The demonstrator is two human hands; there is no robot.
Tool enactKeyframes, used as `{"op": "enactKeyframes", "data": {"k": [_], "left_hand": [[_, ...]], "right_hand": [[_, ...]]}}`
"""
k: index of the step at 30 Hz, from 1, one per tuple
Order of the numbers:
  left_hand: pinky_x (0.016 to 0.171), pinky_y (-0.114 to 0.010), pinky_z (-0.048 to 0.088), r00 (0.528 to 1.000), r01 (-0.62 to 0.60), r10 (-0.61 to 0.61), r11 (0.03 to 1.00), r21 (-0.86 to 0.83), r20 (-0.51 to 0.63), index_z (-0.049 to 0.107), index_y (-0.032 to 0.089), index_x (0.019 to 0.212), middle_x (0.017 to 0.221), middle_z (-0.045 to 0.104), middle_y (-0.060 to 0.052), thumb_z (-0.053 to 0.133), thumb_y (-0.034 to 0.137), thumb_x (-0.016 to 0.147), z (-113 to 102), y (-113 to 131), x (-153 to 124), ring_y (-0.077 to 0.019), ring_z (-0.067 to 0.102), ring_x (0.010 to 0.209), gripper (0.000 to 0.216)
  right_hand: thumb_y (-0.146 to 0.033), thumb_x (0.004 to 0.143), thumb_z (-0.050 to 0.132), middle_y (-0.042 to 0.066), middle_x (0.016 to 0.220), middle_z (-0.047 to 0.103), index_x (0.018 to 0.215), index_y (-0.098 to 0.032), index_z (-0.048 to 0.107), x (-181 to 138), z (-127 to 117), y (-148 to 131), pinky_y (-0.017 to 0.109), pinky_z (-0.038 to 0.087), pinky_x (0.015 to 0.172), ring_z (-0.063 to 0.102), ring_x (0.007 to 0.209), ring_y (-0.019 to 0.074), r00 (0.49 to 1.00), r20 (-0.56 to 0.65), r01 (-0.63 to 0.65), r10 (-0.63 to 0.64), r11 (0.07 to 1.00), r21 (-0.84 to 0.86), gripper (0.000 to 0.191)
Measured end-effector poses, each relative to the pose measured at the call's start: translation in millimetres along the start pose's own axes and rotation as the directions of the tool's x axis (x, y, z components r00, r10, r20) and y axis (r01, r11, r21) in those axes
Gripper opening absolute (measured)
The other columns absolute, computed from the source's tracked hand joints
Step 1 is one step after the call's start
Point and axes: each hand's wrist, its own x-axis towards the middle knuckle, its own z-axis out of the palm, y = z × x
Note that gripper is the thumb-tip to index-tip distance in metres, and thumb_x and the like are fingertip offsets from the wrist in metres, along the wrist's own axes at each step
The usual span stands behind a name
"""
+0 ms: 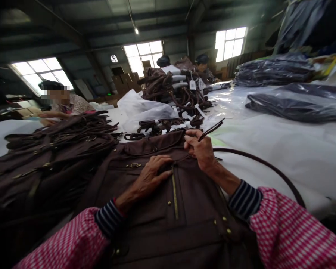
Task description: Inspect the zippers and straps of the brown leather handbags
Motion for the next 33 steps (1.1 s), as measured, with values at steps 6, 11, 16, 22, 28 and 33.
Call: {"op": "enactKeyframes", "data": {"k": [6, 11, 16, 22, 28, 33], "left_hand": [[0.110, -0.045, 0.038, 1.000, -0.027, 0.027, 0.999, -0.033, 0.013, 0.064, 0.026, 0.126, 0.139, 0.059, -0.004, 0.060, 0.035, 0.096, -4, 0, -1, -0.0259, 0.048, 0.126, 0.032], [0.109, -0.045, 0.039, 0.999, 0.006, -0.001, 0.991, -0.132, 0.036, 0.064, 0.026, 0.122, 0.132, 0.062, -0.003, 0.062, 0.032, 0.091, -8, 0, -2, -0.0256, 0.049, 0.123, 0.032], [0.106, -0.042, 0.042, 0.994, 0.103, -0.107, 0.974, -0.200, -0.010, 0.066, 0.024, 0.114, 0.123, 0.065, -0.003, 0.066, 0.025, 0.079, -8, -8, 1, -0.0255, 0.053, 0.117, 0.036], [0.106, -0.042, 0.041, 0.998, 0.028, -0.035, 0.988, -0.150, -0.049, 0.068, 0.026, 0.107, 0.123, 0.066, -0.002, 0.064, 0.028, 0.083, -7, -11, -2, -0.0255, 0.052, 0.117, 0.025], [0.106, -0.041, 0.040, 0.998, 0.018, -0.026, 0.990, -0.139, -0.056, 0.069, 0.027, 0.110, 0.125, 0.065, -0.003, 0.063, 0.036, 0.088, -11, -13, -3, -0.0258, 0.052, 0.119, 0.025], [0.109, -0.041, 0.039, 0.999, 0.025, -0.030, 0.991, -0.132, -0.038, 0.070, 0.028, 0.109, 0.127, 0.064, -0.003, 0.062, 0.037, 0.088, -12, -15, -5, -0.0258, 0.050, 0.123, 0.025]], "right_hand": [[-0.031, 0.078, 0.076, -0.003, 0.058, 0.061, 0.087, -0.014, 0.069, -5, -6, -11, 0.016, 0.019, 0.036, 0.035, 0.038, 0.0030, 0.985, 0.045, 0.168, -0.164, 0.979, -0.114, 0.021], [-0.029, 0.070, 0.081, -0.004, 0.064, 0.065, 0.102, -0.017, 0.063, -3, -9, -18, 0.016, 0.025, 0.035, 0.039, 0.039, 0.0055, 0.989, -0.016, 0.145, -0.147, 0.986, -0.083, 0.039], [-0.025, 0.060, 0.084, -0.002, 0.081, 0.067, 0.113, -0.023, 0.052, 11, -22, -23, 0.020, 0.043, 0.045, 0.058, 0.060, 0.0135, 0.987, -0.157, 0.054, -0.042, 0.996, 0.072, 0.062], [-0.032, 0.077, 0.073, 0.010, 0.123, 0.059, 0.128, -0.024, 0.048, 21, -45, -39, 0.041, 0.056, 0.075, 0.060, 0.106, 0.0265, 0.763, -0.292, 0.442, -0.576, 0.796, -0.415, 0.058], [-0.018, 0.098, 0.053, 0.008, 0.111, 0.064, 0.100, -0.021, 0.064, -15, -4, -16, 0.043, 0.042, 0.095, 0.054, 0.110, 0.0261, 0.585, 0.606, 0.739, -0.539, 0.047, -0.672, 0.012], [-0.024, 0.095, 0.063, 0.005, 0.108, 0.065, 0.103, -0.021, 0.063, -35, 17, 14, 0.042, 0.040, 0.093, 0.055, 0.105, 0.0253, 0.623, 0.775, 0.781, -0.102, 0.022, -0.624, 0.008]]}}
